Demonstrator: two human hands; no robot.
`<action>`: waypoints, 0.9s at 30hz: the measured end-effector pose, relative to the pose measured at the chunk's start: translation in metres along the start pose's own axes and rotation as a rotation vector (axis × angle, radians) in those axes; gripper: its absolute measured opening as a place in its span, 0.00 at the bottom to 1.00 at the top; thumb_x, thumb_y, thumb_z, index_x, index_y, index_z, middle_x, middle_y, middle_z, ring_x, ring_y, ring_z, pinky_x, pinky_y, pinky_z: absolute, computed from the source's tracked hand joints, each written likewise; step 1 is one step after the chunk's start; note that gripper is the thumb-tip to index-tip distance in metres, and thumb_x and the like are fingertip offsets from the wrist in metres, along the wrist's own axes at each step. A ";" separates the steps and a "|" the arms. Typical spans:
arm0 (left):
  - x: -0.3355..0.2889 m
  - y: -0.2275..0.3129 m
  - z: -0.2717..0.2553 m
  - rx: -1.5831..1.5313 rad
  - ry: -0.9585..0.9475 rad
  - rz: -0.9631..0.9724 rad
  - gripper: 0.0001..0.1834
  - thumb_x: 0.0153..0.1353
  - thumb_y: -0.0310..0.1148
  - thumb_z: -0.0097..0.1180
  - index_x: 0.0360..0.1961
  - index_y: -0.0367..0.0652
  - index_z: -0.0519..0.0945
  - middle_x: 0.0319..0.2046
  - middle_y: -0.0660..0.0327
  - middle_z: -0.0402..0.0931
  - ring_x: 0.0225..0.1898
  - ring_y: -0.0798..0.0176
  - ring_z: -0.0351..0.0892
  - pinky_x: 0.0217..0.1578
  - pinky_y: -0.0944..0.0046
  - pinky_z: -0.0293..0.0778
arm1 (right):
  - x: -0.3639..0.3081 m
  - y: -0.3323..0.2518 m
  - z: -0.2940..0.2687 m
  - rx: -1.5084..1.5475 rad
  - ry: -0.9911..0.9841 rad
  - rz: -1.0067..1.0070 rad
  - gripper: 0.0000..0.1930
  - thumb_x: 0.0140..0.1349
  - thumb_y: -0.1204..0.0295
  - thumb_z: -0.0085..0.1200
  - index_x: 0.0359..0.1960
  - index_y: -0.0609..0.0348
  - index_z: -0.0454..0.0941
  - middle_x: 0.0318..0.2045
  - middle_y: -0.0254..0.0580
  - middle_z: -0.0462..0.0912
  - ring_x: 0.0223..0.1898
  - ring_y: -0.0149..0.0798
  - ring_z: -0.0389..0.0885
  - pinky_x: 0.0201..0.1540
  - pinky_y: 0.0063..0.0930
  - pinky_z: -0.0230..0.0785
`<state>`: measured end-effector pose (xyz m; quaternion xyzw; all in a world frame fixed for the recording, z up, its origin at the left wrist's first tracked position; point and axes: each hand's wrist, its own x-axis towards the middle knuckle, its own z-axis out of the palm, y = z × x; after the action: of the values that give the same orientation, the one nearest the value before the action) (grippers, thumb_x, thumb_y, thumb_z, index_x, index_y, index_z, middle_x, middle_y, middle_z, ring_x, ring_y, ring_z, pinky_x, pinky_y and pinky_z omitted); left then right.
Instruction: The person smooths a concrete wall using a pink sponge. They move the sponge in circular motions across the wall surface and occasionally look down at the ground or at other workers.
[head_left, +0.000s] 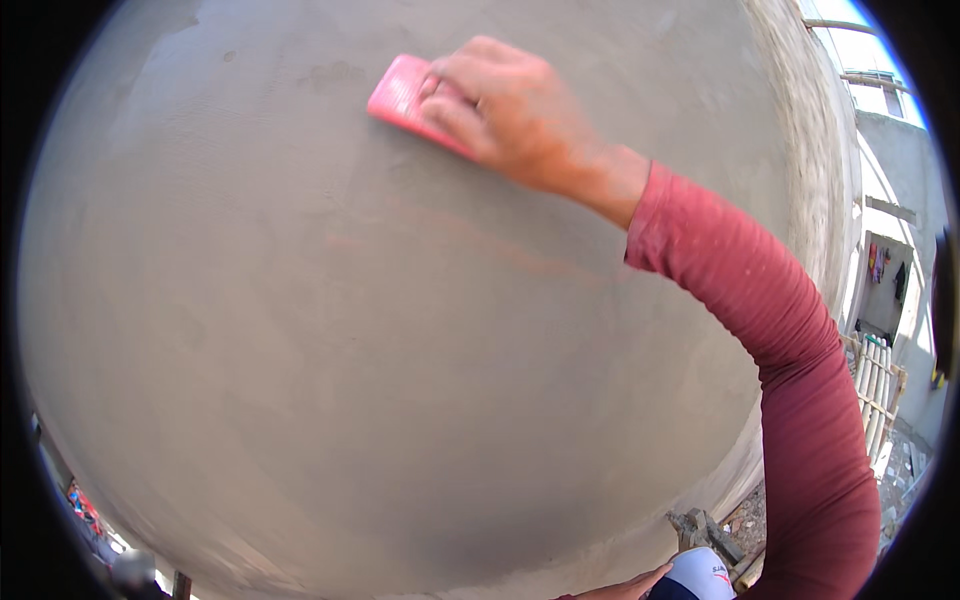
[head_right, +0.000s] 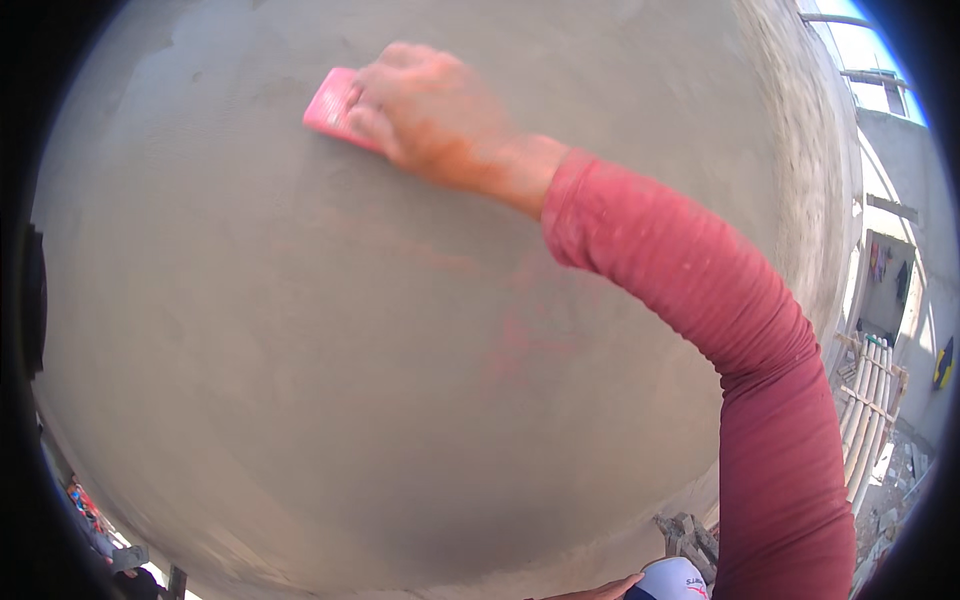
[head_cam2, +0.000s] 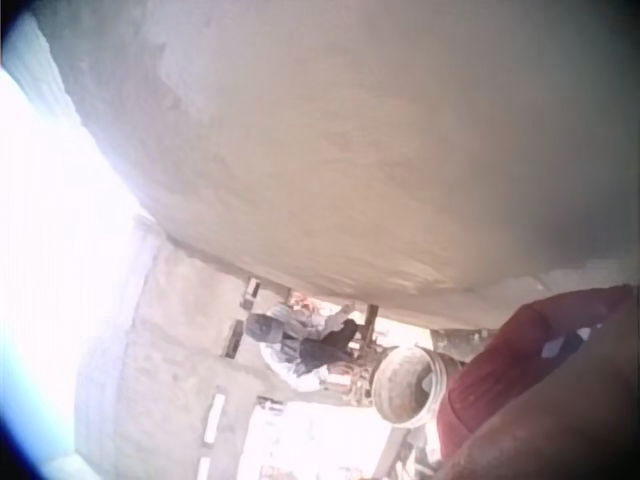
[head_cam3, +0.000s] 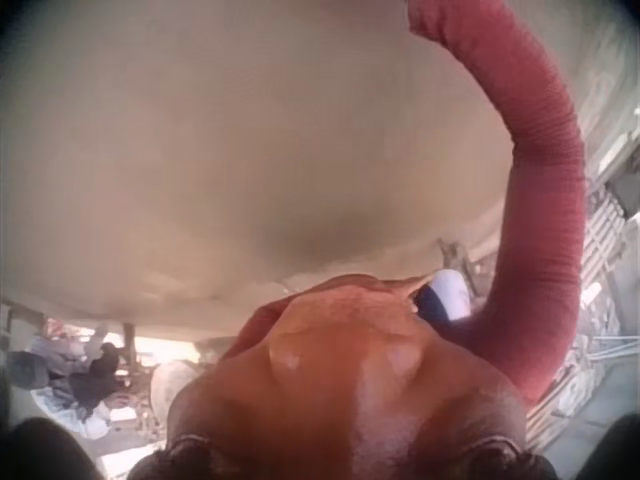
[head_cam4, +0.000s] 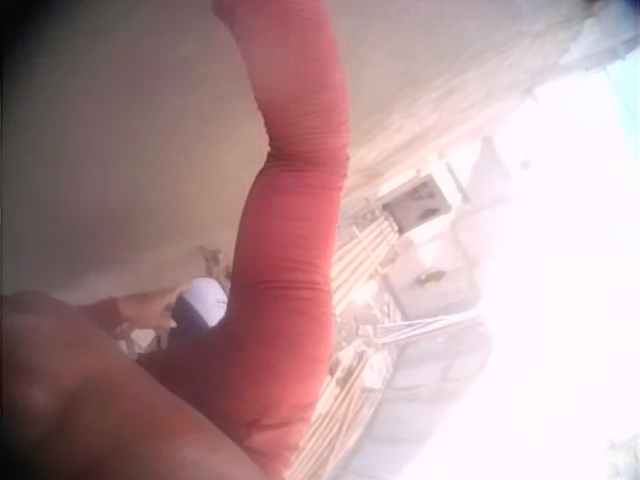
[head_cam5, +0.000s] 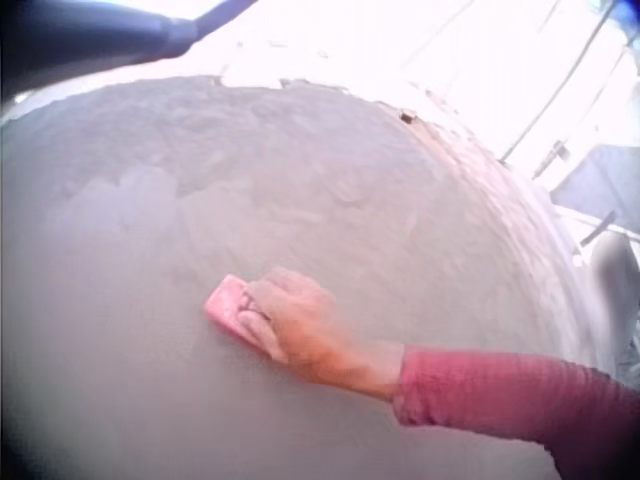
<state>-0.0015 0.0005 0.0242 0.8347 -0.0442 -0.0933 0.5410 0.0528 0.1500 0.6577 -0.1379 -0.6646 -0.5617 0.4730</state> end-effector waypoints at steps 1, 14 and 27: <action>-0.001 -0.001 0.000 0.000 -0.001 -0.004 0.62 0.72 0.45 0.65 0.88 0.46 0.30 0.88 0.38 0.34 0.74 0.33 0.62 0.73 0.47 0.64 | 0.024 0.075 -0.020 -0.244 -0.074 0.240 0.13 0.71 0.62 0.65 0.42 0.61 0.87 0.34 0.53 0.88 0.38 0.53 0.89 0.41 0.46 0.79; -0.018 -0.004 -0.006 0.026 0.002 -0.016 0.62 0.71 0.42 0.63 0.87 0.46 0.27 0.87 0.36 0.34 0.69 0.33 0.66 0.69 0.46 0.67 | 0.012 -0.117 0.075 0.150 -0.431 -0.162 0.06 0.66 0.71 0.61 0.35 0.61 0.84 0.39 0.48 0.85 0.45 0.49 0.85 0.49 0.44 0.77; -0.029 -0.004 -0.002 0.028 0.029 0.013 0.63 0.70 0.39 0.62 0.87 0.47 0.25 0.87 0.33 0.34 0.64 0.33 0.69 0.65 0.46 0.70 | 0.069 -0.119 0.122 0.100 -0.245 -0.015 0.08 0.67 0.72 0.59 0.34 0.65 0.84 0.39 0.53 0.87 0.44 0.56 0.87 0.48 0.50 0.79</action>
<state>-0.0294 0.0088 0.0246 0.8431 -0.0432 -0.0770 0.5304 -0.1260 0.1935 0.6481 -0.1767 -0.7456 -0.5105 0.3902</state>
